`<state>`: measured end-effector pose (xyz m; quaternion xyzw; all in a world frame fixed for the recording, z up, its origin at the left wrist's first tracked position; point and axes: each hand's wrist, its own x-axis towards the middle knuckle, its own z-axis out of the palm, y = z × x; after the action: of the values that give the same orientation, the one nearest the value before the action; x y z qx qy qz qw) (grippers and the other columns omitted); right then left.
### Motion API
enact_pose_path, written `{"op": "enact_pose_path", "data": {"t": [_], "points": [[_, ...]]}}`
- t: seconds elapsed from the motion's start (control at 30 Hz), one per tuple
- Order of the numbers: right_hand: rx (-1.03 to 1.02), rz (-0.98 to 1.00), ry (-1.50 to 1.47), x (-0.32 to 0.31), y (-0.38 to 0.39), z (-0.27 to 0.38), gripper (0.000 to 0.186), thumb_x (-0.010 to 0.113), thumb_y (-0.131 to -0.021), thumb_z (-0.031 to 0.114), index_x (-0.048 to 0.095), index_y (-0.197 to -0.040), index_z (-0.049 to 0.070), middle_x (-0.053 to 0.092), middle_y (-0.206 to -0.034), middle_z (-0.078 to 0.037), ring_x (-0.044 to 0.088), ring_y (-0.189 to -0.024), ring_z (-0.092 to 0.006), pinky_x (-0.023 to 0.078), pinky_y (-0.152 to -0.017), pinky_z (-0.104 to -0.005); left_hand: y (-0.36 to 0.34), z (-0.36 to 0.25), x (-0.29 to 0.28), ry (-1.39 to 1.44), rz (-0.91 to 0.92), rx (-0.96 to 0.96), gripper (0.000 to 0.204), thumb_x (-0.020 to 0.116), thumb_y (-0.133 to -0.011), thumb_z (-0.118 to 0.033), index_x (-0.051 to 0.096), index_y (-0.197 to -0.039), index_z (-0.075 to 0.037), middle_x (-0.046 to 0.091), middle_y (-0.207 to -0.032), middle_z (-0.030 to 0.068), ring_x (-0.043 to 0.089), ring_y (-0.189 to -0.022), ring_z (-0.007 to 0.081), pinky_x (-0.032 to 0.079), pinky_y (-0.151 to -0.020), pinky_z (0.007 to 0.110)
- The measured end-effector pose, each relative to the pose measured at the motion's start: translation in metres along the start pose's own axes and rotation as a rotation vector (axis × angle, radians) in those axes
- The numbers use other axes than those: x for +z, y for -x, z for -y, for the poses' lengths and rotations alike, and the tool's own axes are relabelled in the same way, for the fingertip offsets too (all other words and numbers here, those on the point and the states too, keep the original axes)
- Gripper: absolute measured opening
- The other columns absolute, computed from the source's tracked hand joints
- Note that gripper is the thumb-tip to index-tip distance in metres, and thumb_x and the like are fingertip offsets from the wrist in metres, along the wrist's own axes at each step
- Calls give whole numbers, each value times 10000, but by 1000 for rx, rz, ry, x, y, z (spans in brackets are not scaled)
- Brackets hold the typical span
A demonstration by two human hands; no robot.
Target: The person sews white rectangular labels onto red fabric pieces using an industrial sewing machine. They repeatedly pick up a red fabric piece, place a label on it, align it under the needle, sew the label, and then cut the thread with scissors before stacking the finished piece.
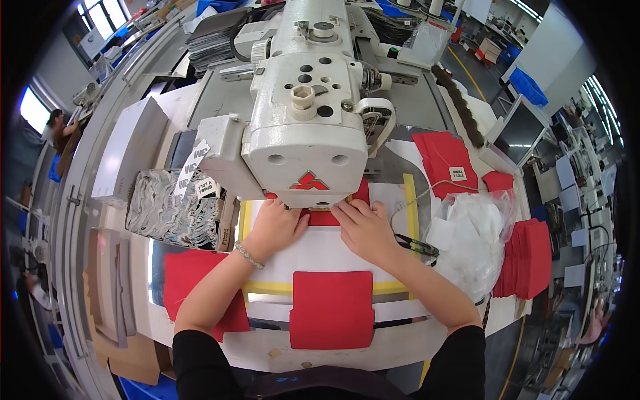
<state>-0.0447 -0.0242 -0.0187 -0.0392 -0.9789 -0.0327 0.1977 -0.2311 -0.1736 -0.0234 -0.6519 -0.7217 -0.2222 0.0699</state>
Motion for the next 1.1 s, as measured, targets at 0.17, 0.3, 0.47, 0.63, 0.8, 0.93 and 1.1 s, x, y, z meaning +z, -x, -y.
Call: {"op": "enact_pose_path", "data": {"t": [0.17, 0.3, 0.47, 0.63, 0.8, 0.93, 1.1], "points": [[-34, -68, 10, -1, 3, 3, 468, 661, -790, 185, 612, -1242, 72, 615, -1271, -41, 535, -1019, -161, 367, -844, -371, 5, 2, 0, -35, 8, -8, 348, 644, -827, -208, 610, -1092, 16, 605, -1066, 181, 556, -1023, 343, 426, -913, 456], [-63, -46, -23, -2, -2, 16, 471, 657, -802, 208, 607, -1251, 74, 615, -1268, -48, 542, -1007, -169, 365, -847, -367, 17, 6, -11, -103, 193, -69, 340, 649, -819, -216, 619, -1066, 15, 592, -1073, 161, 558, -998, 303, 426, -904, 425], [-87, -73, -90, 3, -6, 30, 469, 645, -824, 232, 599, -1264, 76, 611, -1270, -60, 548, -1007, -186, 378, -854, -380, 27, 13, -21, -157, -33, 53, 366, 659, -803, -236, 614, -1056, 25, 567, -1066, 138, 548, -982, 279, 421, -887, 397], [-73, -62, -134, 3, -7, 31, 449, 643, -830, 238, 604, -1249, 82, 610, -1269, -64, 550, -1011, -199, 385, -852, -382, 27, 11, -25, -120, -49, 9, 395, 684, -792, -241, 611, -1079, 19, 574, -1073, 129, 551, -970, 276, 419, -890, 389], [-60, -44, -167, 2, -8, 29, 426, 650, -822, 238, 616, -1217, 82, 608, -1271, -66, 550, -1016, -210, 383, -858, -387, 24, 10, -29, -36, -44, 95, 360, 674, -798, -187, 642, -1114, -18, 621, -1092, 93, 572, -1060, 225, 440, -919, 367], [-53, -49, -166, 2, -8, 30, 413, 654, -818, 236, 624, -1200, 83, 606, -1270, -67, 549, -1022, -215, 387, -857, -388, 23, 12, -24, -55, -77, 214, 303, 659, -804, -151, 665, -1086, -41, 641, -1090, 60, 584, -1066, 205, 442, -916, 351], [-52, -45, -172, 1, -8, 31, 400, 655, -818, 228, 626, -1190, 84, 604, -1266, -63, 544, -1039, -215, 391, -860, -386, 18, 15, -19, -40, -46, 246, 318, 686, -781, -119, 684, -1096, -80, 667, -1060, 30, 605, -1021, 199, 438, -861, 377]]}}
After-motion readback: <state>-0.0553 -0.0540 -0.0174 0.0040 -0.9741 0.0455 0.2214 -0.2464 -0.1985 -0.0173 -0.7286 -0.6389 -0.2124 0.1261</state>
